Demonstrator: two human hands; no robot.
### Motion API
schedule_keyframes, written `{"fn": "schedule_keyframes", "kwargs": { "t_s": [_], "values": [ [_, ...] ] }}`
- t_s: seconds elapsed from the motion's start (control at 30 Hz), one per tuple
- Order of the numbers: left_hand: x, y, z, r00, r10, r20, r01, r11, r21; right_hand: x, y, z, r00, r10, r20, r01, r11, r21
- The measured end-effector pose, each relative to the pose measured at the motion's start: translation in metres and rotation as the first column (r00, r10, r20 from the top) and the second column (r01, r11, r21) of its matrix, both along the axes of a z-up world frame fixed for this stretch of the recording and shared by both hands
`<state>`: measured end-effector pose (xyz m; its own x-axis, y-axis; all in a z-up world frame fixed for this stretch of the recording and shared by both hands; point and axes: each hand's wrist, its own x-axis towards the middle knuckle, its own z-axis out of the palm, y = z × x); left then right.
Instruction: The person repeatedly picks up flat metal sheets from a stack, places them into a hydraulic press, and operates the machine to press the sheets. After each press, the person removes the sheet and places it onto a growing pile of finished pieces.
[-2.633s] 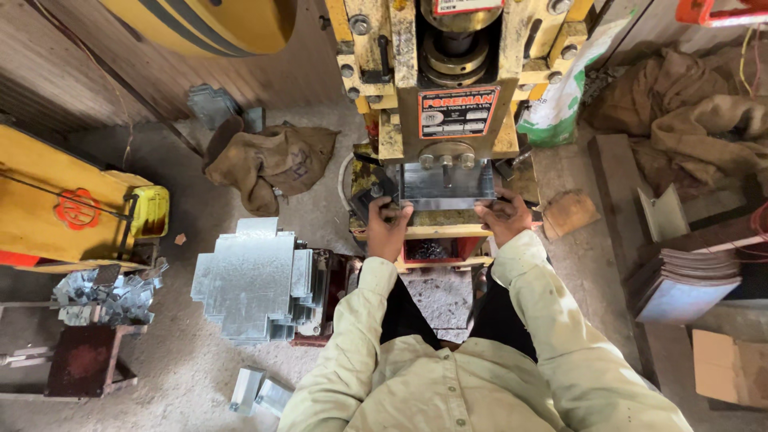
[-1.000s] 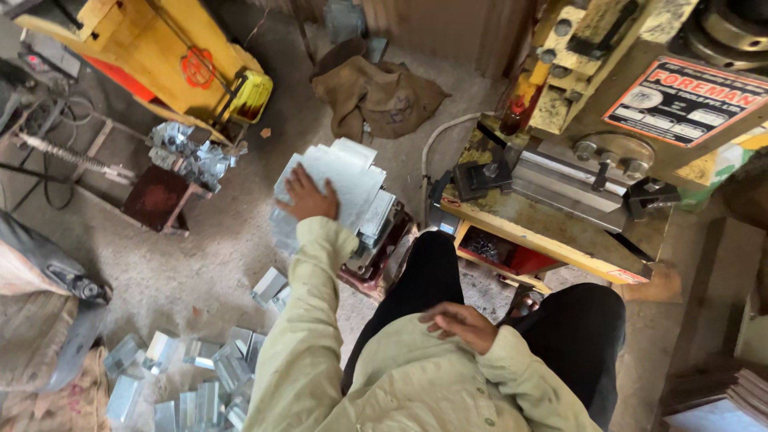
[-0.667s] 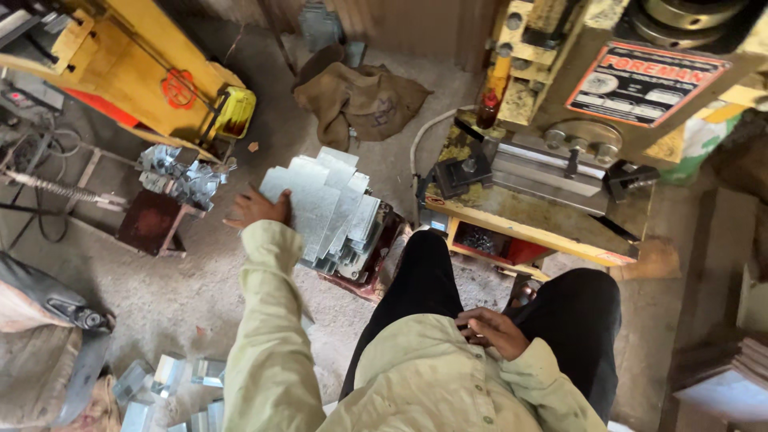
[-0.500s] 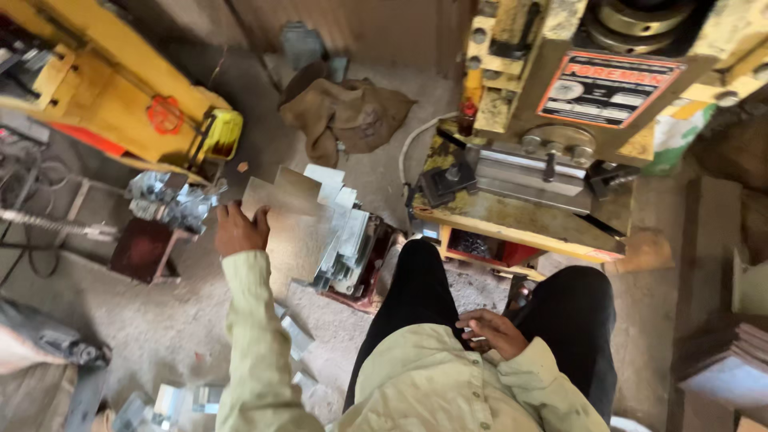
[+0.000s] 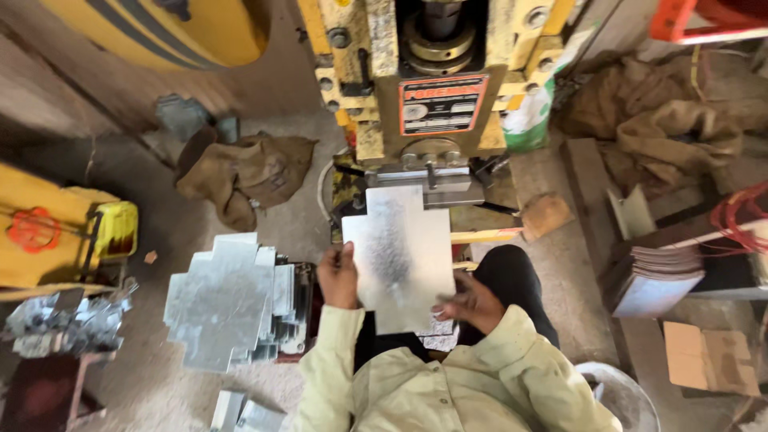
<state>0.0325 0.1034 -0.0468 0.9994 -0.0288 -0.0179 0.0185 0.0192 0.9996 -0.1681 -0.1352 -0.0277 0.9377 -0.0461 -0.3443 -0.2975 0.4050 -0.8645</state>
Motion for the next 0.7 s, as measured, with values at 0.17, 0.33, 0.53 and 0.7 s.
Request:
{"fn": "schedule_keyframes", "kwargs": {
  "t_s": [0.17, 0.33, 0.53, 0.7],
  "values": [
    [0.011, -0.042, -0.028, 0.953, -0.289, -0.087, 0.271, 0.946, -0.176, 0.009, -0.044, -0.026, 0.950, -0.310, -0.023, 0.307, 0.946, -0.104],
    [-0.012, -0.032, -0.041, 0.838, -0.518, -0.169, 0.525, 0.851, -0.001, 0.023, -0.061, -0.030, 0.924, -0.382, -0.014, 0.383, 0.924, 0.020],
    [-0.017, -0.039, -0.024, 0.805, -0.510, -0.302, 0.448, 0.857, -0.253, 0.028, -0.052, -0.016, 0.869, -0.492, 0.056, 0.494, 0.869, -0.034],
    [-0.014, -0.051, 0.000, 0.804, -0.510, -0.306, 0.390, 0.840, -0.378, 0.046, -0.067, -0.006, 0.884, -0.458, 0.091, 0.465, 0.882, -0.073]
  ]
}}
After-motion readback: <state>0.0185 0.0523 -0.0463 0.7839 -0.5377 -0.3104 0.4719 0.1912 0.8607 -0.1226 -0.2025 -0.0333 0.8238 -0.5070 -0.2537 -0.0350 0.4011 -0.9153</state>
